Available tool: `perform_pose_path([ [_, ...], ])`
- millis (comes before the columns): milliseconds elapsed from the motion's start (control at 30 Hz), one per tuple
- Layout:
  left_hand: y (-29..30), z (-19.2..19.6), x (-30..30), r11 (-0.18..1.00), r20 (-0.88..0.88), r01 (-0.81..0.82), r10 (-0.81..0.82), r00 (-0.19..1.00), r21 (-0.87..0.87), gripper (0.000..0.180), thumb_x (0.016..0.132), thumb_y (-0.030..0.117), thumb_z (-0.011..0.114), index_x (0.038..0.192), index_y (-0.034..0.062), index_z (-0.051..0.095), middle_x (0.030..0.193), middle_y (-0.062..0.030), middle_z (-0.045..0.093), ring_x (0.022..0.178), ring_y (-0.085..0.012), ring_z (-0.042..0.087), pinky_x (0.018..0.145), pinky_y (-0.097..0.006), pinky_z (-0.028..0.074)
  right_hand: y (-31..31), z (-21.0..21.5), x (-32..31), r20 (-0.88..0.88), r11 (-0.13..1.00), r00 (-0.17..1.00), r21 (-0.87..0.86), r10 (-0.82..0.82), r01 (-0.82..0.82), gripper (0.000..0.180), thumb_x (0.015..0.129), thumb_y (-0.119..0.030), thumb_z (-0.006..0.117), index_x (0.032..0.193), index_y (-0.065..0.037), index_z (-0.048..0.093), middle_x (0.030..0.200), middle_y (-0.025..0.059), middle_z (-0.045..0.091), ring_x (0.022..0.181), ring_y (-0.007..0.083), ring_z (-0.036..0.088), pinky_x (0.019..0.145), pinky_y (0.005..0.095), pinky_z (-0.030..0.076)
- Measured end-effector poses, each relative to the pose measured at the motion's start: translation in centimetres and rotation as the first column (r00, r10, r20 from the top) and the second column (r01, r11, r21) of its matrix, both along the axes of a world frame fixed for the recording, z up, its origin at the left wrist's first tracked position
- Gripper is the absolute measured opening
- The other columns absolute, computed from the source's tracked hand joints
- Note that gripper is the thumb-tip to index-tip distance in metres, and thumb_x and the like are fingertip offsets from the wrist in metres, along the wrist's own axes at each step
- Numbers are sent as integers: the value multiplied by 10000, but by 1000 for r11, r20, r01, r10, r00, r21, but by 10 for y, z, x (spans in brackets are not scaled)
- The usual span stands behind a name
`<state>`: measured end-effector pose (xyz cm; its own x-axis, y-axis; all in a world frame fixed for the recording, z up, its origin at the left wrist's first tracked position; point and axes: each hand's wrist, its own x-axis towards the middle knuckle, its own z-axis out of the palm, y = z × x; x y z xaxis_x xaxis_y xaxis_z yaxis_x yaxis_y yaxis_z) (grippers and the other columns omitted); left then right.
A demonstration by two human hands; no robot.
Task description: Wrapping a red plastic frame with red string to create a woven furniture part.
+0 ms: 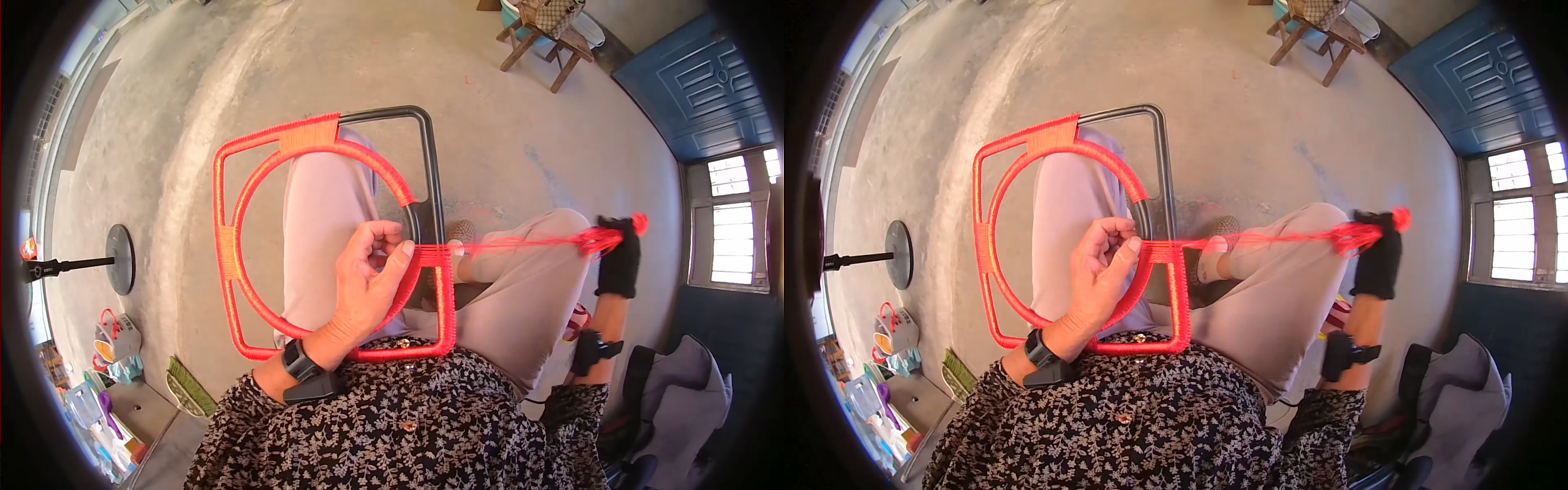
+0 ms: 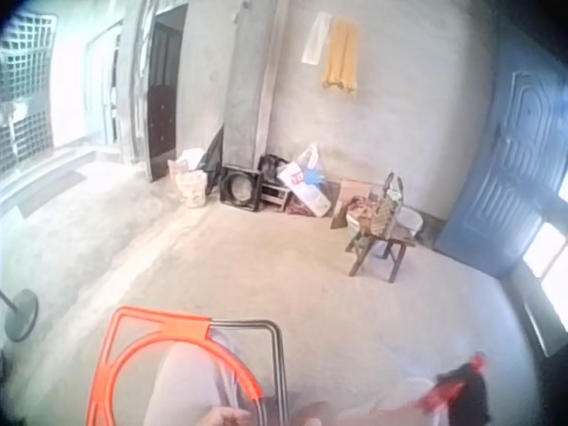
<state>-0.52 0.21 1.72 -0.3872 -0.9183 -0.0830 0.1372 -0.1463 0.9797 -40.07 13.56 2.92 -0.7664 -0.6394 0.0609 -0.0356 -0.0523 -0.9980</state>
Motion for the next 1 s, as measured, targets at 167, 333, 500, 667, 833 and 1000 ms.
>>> perform_pose_path([
  [167, 1, -4, 1, 999, 60, 27, -29, 998, 34, 191, 910, 97, 574, 1060, -4, 512, 868, 7, 530, 713, -36, 472, 615, -183, 403, 23, 5, -24, 313, 973, 945, -175, -92, 152, 405, 892, -403, 461, 1035, -46, 589, 843, 76, 619, 836, 224, 583, 840, 396, 447],
  [333, -2, -3, -2, 982, 28, 86, -92, 995, 171, 161, 922, 121, 567, 1037, 14, 531, 768, 39, 519, 672, -23, 457, 581, -168, 370, -14, -24, 88, 380, 932, 884, 129, 270, -340, 455, 919, -424, 453, 1159, -48, 541, 825, 60, 609, 789, 189, 563, 820, 365, 442],
  [500, -3, 3, 0, 949, -86, 129, -108, 990, 287, 175, 940, 179, 547, 1031, 29, 537, 765, 16, 567, 645, -49, 536, 566, -194, 451, -55, -49, 182, -287, 560, 480, 451, 829, -695, 183, 903, -117, 472, 1031, -21, 560, 833, 91, 608, 738, 185, 579, 681, 286, 470],
  [667, -4, -1, 1, 889, -199, 126, -40, 979, 440, 191, 948, 231, 531, 986, 46, 556, 773, -28, 618, 625, -108, 613, 551, -253, 539, -56, -28, 176, 171, 408, 447, 219, 878, -886, 96, 905, -126, 478, 909, -38, 514, 874, 118, 604, 796, 220, 605, 663, 318, 485],
  [833, -5, -4, 2, 839, -276, 244, -117, 954, 487, 166, 926, 218, 568, 878, 58, 569, 724, -42, 625, 568, -129, 626, 496, -248, 538, -71, -5, 202, 835, 928, 426, -243, 348, -282, 167, 934, -265, 517, 904, -100, 516, 917, 87, 545, 838, 207, 533, 634, 293, 431],
  [1000, -4, -3, 2, 800, -332, 277, -104, 938, 533, 155, 917, 200, 578, 858, 58, 568, 711, -41, 628, 539, -132, 625, 470, -245, 536, -75, -28, 189, 789, 833, 290, -459, 542, -310, 245, 968, -293, 441, 806, -112, 477, 634, -9, 396, 573, 126, 381, 529, 263, 339],
])
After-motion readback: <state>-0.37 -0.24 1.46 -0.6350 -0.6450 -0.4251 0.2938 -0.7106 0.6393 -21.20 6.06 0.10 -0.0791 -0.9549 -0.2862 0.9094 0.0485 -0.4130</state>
